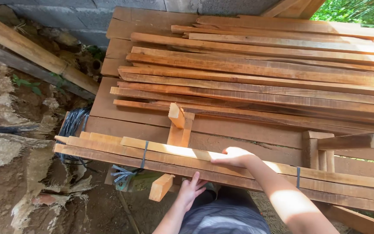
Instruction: Bundling multiple wooden planks together using wire ties.
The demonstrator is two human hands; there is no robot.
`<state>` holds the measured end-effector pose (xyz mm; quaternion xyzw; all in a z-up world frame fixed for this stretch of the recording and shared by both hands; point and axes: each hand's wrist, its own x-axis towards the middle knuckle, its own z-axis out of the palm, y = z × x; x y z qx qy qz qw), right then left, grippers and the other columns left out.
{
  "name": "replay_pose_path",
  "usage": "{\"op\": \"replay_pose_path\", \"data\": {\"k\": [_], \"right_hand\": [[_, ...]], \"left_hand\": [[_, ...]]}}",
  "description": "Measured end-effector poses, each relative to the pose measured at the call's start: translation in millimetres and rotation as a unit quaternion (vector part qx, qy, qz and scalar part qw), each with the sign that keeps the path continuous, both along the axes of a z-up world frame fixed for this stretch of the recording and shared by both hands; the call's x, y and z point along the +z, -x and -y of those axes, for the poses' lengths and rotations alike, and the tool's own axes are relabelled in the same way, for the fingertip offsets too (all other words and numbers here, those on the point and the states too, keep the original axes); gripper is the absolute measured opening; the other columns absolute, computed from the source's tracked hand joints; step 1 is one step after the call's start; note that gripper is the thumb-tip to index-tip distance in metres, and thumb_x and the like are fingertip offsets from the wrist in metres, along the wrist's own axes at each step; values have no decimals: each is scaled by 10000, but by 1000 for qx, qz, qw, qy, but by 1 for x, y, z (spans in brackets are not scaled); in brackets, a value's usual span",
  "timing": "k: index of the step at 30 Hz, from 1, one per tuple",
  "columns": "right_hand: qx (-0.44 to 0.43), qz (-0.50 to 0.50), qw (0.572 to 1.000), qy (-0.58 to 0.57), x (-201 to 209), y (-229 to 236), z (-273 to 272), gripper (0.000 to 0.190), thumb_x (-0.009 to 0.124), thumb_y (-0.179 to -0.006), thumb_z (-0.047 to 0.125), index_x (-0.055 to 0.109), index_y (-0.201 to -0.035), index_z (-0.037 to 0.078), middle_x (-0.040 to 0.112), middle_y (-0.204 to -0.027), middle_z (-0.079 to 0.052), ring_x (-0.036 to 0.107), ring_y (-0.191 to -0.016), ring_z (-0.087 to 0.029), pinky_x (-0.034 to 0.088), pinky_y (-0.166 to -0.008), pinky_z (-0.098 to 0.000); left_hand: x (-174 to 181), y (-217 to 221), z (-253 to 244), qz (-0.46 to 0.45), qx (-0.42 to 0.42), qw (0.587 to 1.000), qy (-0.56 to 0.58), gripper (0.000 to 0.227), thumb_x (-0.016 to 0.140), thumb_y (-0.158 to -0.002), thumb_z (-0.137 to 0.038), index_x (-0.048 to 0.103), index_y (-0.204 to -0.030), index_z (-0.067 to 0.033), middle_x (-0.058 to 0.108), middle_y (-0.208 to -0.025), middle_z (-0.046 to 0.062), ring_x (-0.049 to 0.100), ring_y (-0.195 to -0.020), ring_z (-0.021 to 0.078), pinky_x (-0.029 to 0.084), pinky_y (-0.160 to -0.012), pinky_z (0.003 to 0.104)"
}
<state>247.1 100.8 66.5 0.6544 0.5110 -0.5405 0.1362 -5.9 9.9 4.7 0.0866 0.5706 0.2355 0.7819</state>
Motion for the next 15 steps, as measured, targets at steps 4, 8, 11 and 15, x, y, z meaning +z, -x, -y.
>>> {"op": "replay_pose_path", "data": {"k": [4,8,11,15], "right_hand": [[47,-11,998,30,10,-3,-4,1028,566,-641,849,651,-1335,96,656,-1391,-95,640,-1248,-276,483,-1082,-416],[29,-2,1000,8,19,2,4,1026,641,-635,820,649,-1324,61,655,-1377,-121,650,-1218,-300,508,-1062,-414],[69,44,996,-37,17,4,16,1053,639,-629,869,640,-1323,78,656,-1354,-129,654,-1189,-327,518,-1043,-417],[80,128,969,-193,52,14,32,892,729,-664,840,701,-1145,89,757,-1062,-136,713,-982,-325,518,-956,-411]], "left_hand": [[13,5,-10,46,74,993,74,427,651,-964,-211,509,-1227,93,661,-1236,280,665,-1198,394,530,-1012,498],[10,15,-13,98,40,992,72,376,625,-977,-91,586,-1291,112,683,-1202,278,675,-1147,364,537,-1011,451],[8,18,-5,132,41,988,71,333,630,-963,-33,610,-1268,101,699,-1165,257,691,-1076,322,550,-960,411],[6,6,-14,109,20,992,58,289,648,-926,-3,641,-1170,150,723,-1062,272,714,-999,318,572,-933,381]]}}
